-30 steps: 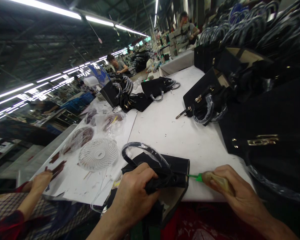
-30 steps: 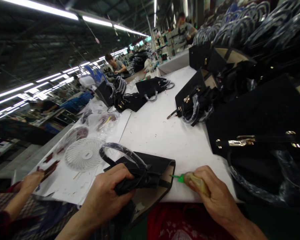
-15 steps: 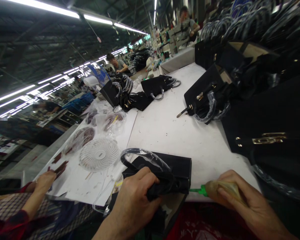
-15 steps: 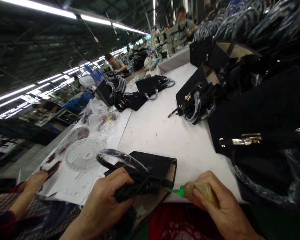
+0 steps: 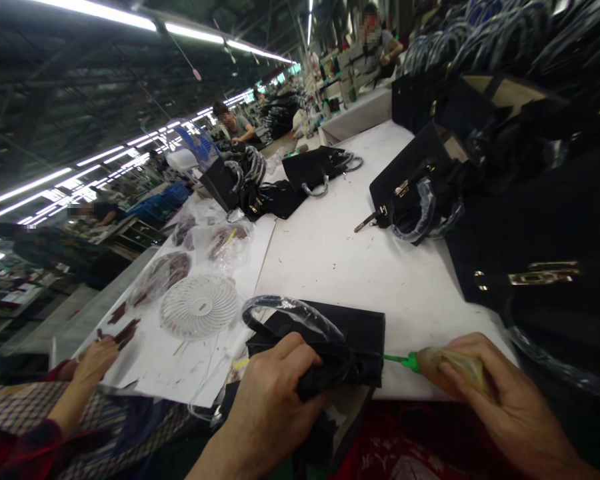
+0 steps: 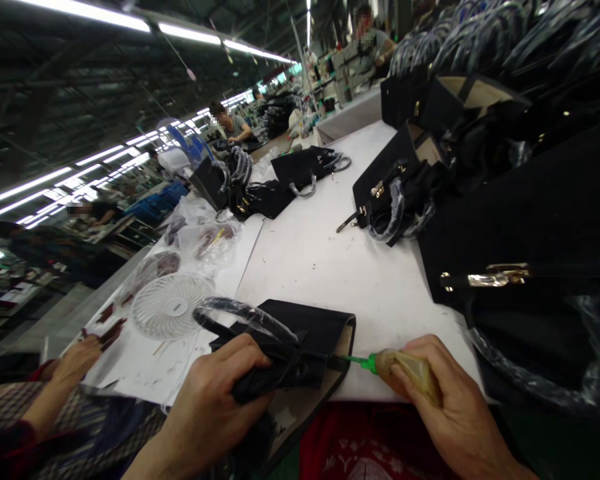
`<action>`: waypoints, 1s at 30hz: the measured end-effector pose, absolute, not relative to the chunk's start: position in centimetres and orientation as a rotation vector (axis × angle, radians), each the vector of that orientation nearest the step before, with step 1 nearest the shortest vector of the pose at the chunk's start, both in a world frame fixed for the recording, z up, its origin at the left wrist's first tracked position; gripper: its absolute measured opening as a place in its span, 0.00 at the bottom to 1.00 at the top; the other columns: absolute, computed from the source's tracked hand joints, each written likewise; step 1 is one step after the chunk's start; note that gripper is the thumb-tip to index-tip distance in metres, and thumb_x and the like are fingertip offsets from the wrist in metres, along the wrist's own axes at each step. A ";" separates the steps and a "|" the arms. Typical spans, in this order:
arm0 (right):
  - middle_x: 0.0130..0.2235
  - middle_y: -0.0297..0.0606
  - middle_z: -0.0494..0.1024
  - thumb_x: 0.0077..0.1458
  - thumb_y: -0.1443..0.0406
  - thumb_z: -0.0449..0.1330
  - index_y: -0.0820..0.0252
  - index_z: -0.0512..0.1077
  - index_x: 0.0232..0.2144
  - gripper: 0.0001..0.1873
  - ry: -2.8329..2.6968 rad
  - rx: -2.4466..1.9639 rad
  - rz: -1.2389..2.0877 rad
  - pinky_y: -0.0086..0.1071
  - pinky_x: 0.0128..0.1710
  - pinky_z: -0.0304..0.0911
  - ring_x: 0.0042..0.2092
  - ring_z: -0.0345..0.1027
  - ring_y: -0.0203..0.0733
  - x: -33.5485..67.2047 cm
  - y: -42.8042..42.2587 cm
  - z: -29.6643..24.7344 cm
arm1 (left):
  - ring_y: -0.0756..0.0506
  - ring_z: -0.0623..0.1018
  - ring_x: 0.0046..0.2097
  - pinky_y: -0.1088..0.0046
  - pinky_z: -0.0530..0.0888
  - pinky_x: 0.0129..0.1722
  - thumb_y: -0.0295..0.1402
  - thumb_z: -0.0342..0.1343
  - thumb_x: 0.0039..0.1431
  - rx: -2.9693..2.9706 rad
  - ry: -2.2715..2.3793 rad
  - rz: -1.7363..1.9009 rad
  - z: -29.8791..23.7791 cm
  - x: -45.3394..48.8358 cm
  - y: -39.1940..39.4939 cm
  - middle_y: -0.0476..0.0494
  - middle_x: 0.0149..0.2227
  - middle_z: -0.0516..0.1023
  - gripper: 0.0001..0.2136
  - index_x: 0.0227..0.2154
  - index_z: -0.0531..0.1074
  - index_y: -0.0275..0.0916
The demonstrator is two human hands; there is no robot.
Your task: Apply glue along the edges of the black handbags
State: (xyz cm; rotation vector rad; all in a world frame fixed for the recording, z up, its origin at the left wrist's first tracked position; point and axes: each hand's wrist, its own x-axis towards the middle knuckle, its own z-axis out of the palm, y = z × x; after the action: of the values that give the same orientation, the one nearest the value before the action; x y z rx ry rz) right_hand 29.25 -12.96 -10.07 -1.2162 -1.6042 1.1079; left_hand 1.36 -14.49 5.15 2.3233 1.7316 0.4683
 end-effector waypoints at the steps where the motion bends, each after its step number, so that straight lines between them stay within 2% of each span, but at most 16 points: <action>1: 0.37 0.34 0.70 0.67 0.54 0.54 0.54 0.68 0.38 0.12 -1.606 -1.213 1.130 0.32 0.35 0.63 0.37 0.67 0.43 29.3 -12.9 -10.0 | 0.52 0.70 0.28 0.77 0.62 0.25 0.18 0.55 0.44 2.326 1.742 0.463 5.1 1.4 -14.5 0.51 0.29 0.70 0.09 0.28 0.69 0.39; 4: 0.35 0.33 0.70 0.68 0.54 0.53 0.54 0.68 0.37 0.12 -1.662 -1.206 1.142 0.31 0.33 0.63 0.34 0.67 0.42 29.2 -12.9 -9.8 | 0.51 0.70 0.28 0.77 0.62 0.25 0.20 0.55 0.45 2.337 1.751 0.446 5.1 1.4 -14.4 0.50 0.29 0.70 0.08 0.28 0.69 0.39; 7: 0.35 0.33 0.71 0.66 0.54 0.55 0.53 0.69 0.37 0.11 -1.651 -1.211 1.010 0.31 0.32 0.63 0.35 0.68 0.42 29.3 -12.9 -9.5 | 0.51 0.70 0.28 0.77 0.62 0.24 0.20 0.54 0.45 2.351 1.749 0.431 5.2 1.5 -14.5 0.50 0.29 0.70 0.08 0.28 0.69 0.39; 11: 0.34 0.33 0.70 0.68 0.53 0.52 0.53 0.67 0.37 0.13 -1.649 -1.211 1.163 0.31 0.32 0.64 0.34 0.67 0.42 29.5 -12.9 -9.7 | 0.52 0.70 0.27 0.77 0.62 0.24 0.19 0.54 0.44 2.358 1.738 0.442 5.2 1.4 -14.6 0.50 0.29 0.69 0.09 0.27 0.69 0.39; 16: 0.38 0.36 0.71 0.66 0.53 0.54 0.54 0.69 0.38 0.12 -1.666 -1.237 1.064 0.34 0.36 0.64 0.38 0.68 0.45 29.8 -12.9 -10.4 | 0.52 0.69 0.27 0.76 0.62 0.24 0.20 0.54 0.44 2.354 1.759 0.426 5.0 1.4 -14.6 0.51 0.28 0.69 0.08 0.27 0.69 0.39; 20: 0.36 0.34 0.71 0.68 0.55 0.53 0.54 0.68 0.38 0.11 -1.681 -1.191 1.178 0.33 0.35 0.64 0.36 0.68 0.43 29.8 -12.9 -10.3 | 0.52 0.69 0.27 0.76 0.61 0.24 0.19 0.55 0.44 2.357 1.749 0.430 5.0 1.4 -14.5 0.51 0.28 0.69 0.09 0.27 0.69 0.39; 24: 0.39 0.36 0.71 0.66 0.55 0.55 0.53 0.68 0.40 0.09 -1.693 -1.183 1.028 0.34 0.37 0.63 0.39 0.67 0.46 29.9 -12.8 -10.1 | 0.52 0.69 0.27 0.76 0.62 0.24 0.20 0.55 0.45 2.333 1.755 0.417 5.1 1.4 -14.5 0.51 0.28 0.69 0.08 0.27 0.69 0.39; 28: 0.38 0.34 0.71 0.67 0.56 0.54 0.53 0.68 0.39 0.09 -1.705 -1.172 1.152 0.33 0.36 0.64 0.38 0.68 0.45 30.1 -12.8 -10.4 | 0.52 0.70 0.27 0.76 0.62 0.24 0.20 0.55 0.45 2.327 1.757 0.425 5.0 1.4 -14.6 0.51 0.28 0.69 0.08 0.26 0.69 0.39; 30: 0.39 0.34 0.71 0.66 0.55 0.55 0.53 0.68 0.39 0.10 -1.676 -1.207 1.102 0.33 0.37 0.64 0.39 0.68 0.45 30.1 -12.8 -10.6 | 0.52 0.69 0.27 0.76 0.61 0.24 0.20 0.55 0.45 2.336 1.760 0.428 4.9 1.4 -14.6 0.51 0.28 0.68 0.08 0.26 0.69 0.39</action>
State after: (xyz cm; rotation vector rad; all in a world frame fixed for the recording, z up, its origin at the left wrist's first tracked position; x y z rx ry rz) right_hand 30.14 -12.78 -10.59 -1.2071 -1.6762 1.1016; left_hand 1.41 -14.57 4.89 2.3362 1.7601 0.4280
